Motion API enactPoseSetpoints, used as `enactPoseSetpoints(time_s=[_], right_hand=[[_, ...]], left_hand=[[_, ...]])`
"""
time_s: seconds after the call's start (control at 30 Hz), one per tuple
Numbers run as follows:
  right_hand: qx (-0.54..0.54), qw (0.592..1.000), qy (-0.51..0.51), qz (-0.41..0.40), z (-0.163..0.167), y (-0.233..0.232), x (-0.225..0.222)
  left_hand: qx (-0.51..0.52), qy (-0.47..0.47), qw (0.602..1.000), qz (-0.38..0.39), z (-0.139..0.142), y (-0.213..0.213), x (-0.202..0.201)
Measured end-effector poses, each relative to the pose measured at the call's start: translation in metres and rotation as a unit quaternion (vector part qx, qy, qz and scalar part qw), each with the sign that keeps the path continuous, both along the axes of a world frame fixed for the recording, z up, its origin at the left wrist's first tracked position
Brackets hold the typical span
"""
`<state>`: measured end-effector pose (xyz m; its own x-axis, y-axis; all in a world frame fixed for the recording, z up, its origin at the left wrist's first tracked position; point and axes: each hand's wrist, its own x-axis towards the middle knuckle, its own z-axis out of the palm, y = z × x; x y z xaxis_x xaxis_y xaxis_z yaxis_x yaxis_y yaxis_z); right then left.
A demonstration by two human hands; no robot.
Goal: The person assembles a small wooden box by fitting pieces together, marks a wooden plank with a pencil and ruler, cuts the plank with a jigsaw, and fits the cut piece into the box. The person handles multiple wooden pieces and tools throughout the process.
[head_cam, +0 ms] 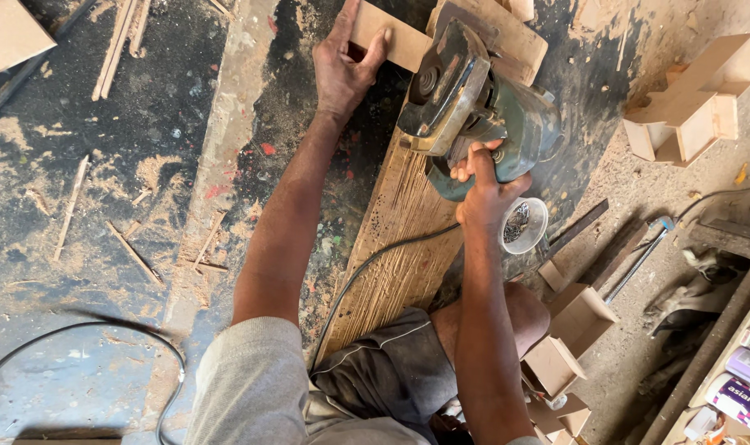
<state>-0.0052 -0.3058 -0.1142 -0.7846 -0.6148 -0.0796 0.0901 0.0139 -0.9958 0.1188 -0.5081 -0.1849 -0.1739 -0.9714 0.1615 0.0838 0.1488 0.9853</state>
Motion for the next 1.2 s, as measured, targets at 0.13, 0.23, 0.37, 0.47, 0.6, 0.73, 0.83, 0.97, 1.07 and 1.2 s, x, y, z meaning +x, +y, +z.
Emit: enactPoseSetpoints(time_s=[0.13, 0.23, 0.37, 0.47, 0.6, 0.73, 0.83, 0.97, 1.07, 1.2], right_hand=[[0.008, 1.0, -0.016, -0.01, 0.001, -0.001, -0.001], [0.005, 1.0, -0.012, -0.005, 0.001, -0.002, -0.002], [0.009, 1.0, -0.014, -0.005, 0.002, -0.003, -0.003], [0.007, 1.0, -0.02, -0.004, 0.002, -0.005, -0.003], [0.011, 1.0, -0.015, -0.003, 0.002, -0.006, -0.004], [0.008, 1.0, -0.017, 0.004, 0.001, -0.007, -0.004], [0.007, 1.0, -0.014, 0.0, 0.001, -0.007, -0.004], [0.004, 1.0, -0.011, 0.006, 0.001, -0.008, -0.005], [0.001, 1.0, -0.012, 0.004, 0.0, -0.01, -0.006], [0.0, 1.0, -0.013, -0.003, -0.001, -0.011, -0.007]], left_hand=[[-0.011, 0.011, 1.0, -0.002, -0.001, 0.0, 0.0], [0.026, 0.016, 0.999, -0.01, -0.004, 0.001, -0.002], [-0.04, 0.014, 0.999, 0.002, -0.008, 0.002, -0.002], [-0.015, 0.01, 1.0, -0.008, -0.011, 0.002, -0.002], [0.001, 0.019, 1.0, -0.013, -0.013, 0.002, -0.002], [-0.012, -0.016, 1.0, -0.002, -0.015, 0.001, -0.002], [-0.002, 0.023, 1.0, -0.012, -0.015, 0.001, -0.003], [-0.033, 0.006, 0.999, 0.004, -0.014, 0.001, -0.003], [-0.04, -0.009, 0.999, 0.01, -0.011, 0.0, -0.002], [0.043, 0.003, 0.999, -0.02, -0.008, 0.001, -0.001]])
